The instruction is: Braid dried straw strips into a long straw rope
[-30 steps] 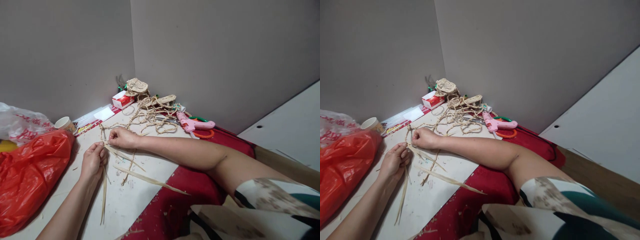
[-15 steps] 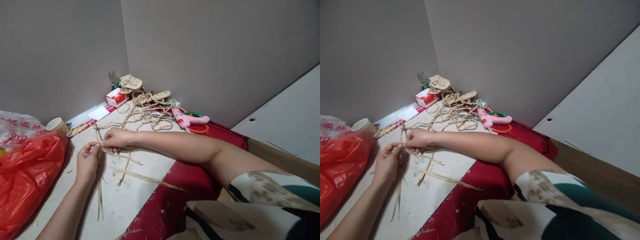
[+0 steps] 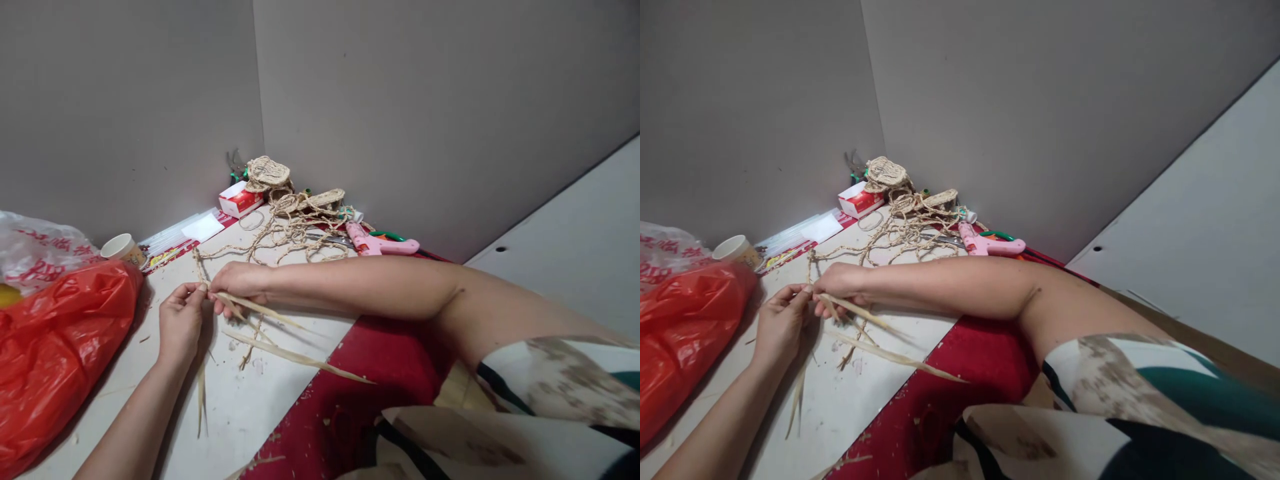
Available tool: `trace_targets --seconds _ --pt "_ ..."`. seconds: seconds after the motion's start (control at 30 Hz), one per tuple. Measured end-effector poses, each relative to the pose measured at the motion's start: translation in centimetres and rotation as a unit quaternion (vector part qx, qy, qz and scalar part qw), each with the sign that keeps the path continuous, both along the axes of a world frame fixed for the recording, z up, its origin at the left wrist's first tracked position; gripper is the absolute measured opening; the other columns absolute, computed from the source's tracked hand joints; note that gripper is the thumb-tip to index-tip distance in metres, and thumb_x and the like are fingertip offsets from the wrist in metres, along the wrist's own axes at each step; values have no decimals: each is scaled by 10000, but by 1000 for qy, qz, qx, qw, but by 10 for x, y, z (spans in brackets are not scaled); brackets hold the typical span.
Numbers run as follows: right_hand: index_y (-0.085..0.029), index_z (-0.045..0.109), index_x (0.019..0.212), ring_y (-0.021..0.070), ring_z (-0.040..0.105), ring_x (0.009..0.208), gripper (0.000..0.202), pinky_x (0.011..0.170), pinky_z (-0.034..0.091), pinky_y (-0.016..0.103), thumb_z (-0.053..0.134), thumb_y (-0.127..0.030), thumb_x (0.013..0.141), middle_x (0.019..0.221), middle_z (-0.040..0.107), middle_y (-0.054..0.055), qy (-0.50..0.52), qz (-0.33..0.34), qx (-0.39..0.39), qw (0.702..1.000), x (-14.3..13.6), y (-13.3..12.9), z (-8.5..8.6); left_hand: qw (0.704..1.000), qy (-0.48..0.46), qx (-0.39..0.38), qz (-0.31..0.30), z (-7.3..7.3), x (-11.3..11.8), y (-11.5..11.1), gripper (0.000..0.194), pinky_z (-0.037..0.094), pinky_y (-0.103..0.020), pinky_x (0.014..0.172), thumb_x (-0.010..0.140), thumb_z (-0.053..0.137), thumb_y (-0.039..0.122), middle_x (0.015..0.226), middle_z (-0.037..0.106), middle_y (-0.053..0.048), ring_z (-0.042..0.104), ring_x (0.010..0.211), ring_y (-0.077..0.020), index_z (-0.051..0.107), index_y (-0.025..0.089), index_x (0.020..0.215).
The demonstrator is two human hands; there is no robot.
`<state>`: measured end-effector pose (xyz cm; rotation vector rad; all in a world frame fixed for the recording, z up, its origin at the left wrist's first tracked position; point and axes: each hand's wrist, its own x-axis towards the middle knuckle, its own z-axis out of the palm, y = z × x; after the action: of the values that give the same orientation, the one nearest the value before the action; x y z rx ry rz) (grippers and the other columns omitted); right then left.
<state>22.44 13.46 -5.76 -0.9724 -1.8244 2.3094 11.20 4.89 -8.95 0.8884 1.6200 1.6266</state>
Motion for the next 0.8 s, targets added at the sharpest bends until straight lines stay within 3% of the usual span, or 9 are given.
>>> trace_targets --seconds 0.1,0.23,0.33,0.4,0.53,0.6,0.7,0.73,0.8 --pt "-131 512 640 104 500 348 154 341 387 198 474 -185 778 475 580 14 13 -50 65 997 -3 -14 -12 998 -54 -12 -6 1 3 -1 190 199 -159 348 648 714 286 432 478 61 336 333 -35 593 146 693" --pt "-140 554 591 120 520 384 244 373 380 213 459 -272 773 511 601 39 -4 -65 248 967 -6 -18 -24 995 -94 -17 -19 2 5 -2 186 163 -153 336 638 716 272 378 392 91 278 311 -22 591 140 679" --pt "-153 566 575 124 543 440 278 421 377 204 448 -301 779 475 578 28 -43 -47 376 924 -6 -18 -20 994 -109 -22 -8 2 4 -2 206 161 -145 336 592 741 247 389 405 97 286 316 -16 600 139 698" --pt "-152 569 568 116 549 467 288 449 374 193 439 -288 786 456 564 21 -56 -15 417 907 -5 -18 -14 993 -115 -27 4 2 2 -1 223 186 -142 339 570 751 236 418 459 86 321 327 -17 605 137 707" --pt "-137 572 569 93 516 454 317 481 380 190 446 -309 803 474 561 12 -27 86 420 903 1 -10 7 991 -127 -18 27 6 -3 1 262 255 -139 356 535 771 214 478 547 58 401 358 -29 616 132 729" --pt "-130 582 609 87 500 461 329 492 383 196 460 -356 814 512 568 12 -1 51 421 906 4 -2 17 990 -136 -17 16 10 -6 1 267 231 -134 341 530 776 211 475 548 56 354 338 -13 616 122 724" --pt "-119 567 634 78 502 535 304 522 374 187 484 -339 827 599 585 21 47 -77 450 889 4 12 21 988 -150 -29 -21 16 -9 2 271 168 -130 317 540 774 214 537 598 27 257 319 20 617 98 728" --pt "-116 558 636 74 500 551 288 525 372 182 503 -327 825 617 584 20 58 -87 433 895 3 15 19 987 -156 -31 -31 17 -10 2 275 159 -129 314 536 774 209 564 617 15 247 318 25 614 94 729" --pt "-114 541 647 68 491 540 281 511 374 177 527 -329 827 611 571 15 70 -46 324 943 -2 17 11 985 -167 -33 -43 18 -11 3 282 161 -127 312 524 773 192 573 624 10 243 316 27 603 96 726"
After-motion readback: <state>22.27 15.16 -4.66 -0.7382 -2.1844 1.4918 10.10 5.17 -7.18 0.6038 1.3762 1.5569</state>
